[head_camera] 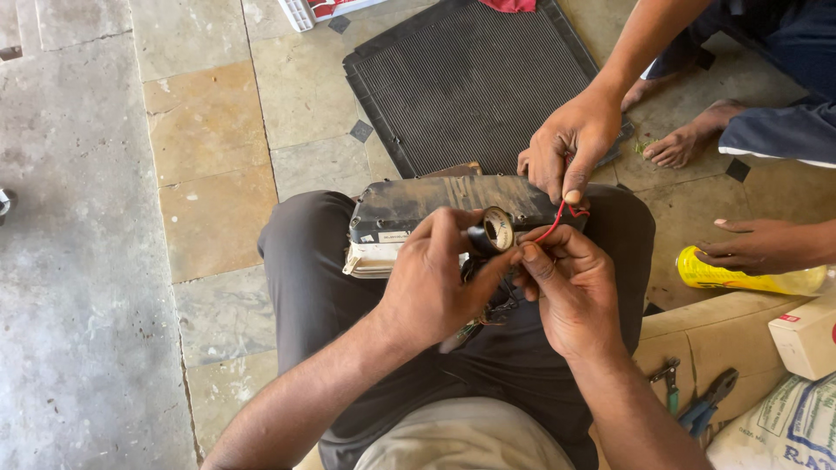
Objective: The person repairs a disassembled electronic device by stripping wires with pliers, twisting them together, and wrapping the connections with electrical tape. They work on a bundle of multicolored wires attached to a white plastic housing resting on their lap.
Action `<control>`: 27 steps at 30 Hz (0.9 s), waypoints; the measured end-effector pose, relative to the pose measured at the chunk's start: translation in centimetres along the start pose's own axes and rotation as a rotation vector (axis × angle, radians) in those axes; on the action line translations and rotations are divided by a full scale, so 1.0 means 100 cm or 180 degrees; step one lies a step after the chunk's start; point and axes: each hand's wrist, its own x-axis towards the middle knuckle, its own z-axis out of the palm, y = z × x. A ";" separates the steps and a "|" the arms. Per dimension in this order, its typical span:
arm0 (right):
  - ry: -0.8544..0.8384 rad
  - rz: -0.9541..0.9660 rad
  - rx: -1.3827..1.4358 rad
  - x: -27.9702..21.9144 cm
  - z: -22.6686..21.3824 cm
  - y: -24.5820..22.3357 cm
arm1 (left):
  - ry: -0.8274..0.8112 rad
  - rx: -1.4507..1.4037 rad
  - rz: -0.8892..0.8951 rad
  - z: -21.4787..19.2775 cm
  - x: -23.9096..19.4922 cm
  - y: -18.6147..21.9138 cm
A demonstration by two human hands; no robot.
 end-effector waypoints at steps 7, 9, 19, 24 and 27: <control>-0.0175 -0.0079 0.0280 -0.002 -0.001 0.002 | 0.0076 -0.0131 -0.0339 0.007 0.007 0.001; -0.0195 -0.0077 0.0319 -0.003 0.002 0.002 | 0.0125 -0.0020 -0.0151 0.008 0.006 0.000; -0.0510 -0.0880 -0.1781 0.006 0.027 -0.028 | -0.0378 0.0044 0.0472 -0.008 0.003 -0.005; -0.0232 -0.1387 -0.3147 0.001 0.034 -0.036 | -0.0300 0.0404 0.0567 -0.006 -0.002 0.002; -0.0170 -0.1786 -0.3743 -0.008 0.034 -0.036 | -0.0302 0.0629 0.0801 -0.007 -0.003 0.000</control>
